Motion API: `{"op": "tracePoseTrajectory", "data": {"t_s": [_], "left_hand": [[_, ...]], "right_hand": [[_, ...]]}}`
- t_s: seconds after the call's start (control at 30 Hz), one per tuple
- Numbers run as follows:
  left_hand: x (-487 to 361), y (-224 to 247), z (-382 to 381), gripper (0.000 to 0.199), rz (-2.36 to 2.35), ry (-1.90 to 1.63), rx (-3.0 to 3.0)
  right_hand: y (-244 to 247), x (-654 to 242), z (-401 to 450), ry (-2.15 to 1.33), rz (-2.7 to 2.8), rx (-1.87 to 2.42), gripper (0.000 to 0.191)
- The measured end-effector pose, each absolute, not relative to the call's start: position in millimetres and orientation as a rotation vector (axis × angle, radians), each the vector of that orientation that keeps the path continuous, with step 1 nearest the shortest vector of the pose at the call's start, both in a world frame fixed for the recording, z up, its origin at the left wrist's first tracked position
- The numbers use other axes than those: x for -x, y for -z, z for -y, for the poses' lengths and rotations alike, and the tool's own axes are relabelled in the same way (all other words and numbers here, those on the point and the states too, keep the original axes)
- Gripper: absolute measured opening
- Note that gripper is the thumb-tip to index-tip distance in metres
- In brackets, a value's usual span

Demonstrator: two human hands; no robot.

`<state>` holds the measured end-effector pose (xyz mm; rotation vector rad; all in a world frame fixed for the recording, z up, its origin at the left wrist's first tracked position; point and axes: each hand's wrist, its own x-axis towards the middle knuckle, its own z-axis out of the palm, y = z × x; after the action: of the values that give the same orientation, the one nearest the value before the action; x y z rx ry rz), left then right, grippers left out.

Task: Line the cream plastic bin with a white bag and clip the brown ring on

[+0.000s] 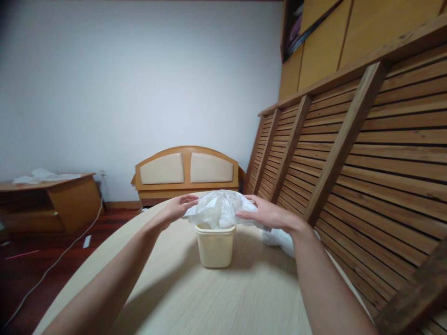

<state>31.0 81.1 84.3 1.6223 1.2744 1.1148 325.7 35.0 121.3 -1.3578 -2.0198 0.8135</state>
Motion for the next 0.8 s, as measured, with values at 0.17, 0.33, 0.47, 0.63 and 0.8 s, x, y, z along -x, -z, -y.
{"op": "tracePoseTrajectory", "data": {"t_s": [0.17,0.33,0.47,0.63,0.8], "left_hand": [[-34.2,-89.4,-73.5,0.044,-1.253,-1.094,-1.674],[-34.1,-84.6,-79.6,0.044,-1.155,-1.037,-1.701],[-31.1,-77.7,-86.2,0.049,-1.123,-1.009,-1.766],[-23.8,-69.3,-89.3,0.056,-1.204,-0.944,-1.735],[-12.8,-68.0,-94.4,0.058,-1.236,-0.841,-1.786]], "right_hand": [[-98.6,-330.5,-57.2,-0.643,2.031,1.289,0.082],[-88.8,-332.9,-77.0,-0.361,1.920,1.357,0.038],[-84.6,-337.0,-89.7,-0.314,1.908,1.408,0.031],[-60.5,-338.8,-109.0,-0.367,1.826,1.458,0.035],[-40.5,-338.3,-111.0,-0.479,1.897,1.450,0.024]]}}
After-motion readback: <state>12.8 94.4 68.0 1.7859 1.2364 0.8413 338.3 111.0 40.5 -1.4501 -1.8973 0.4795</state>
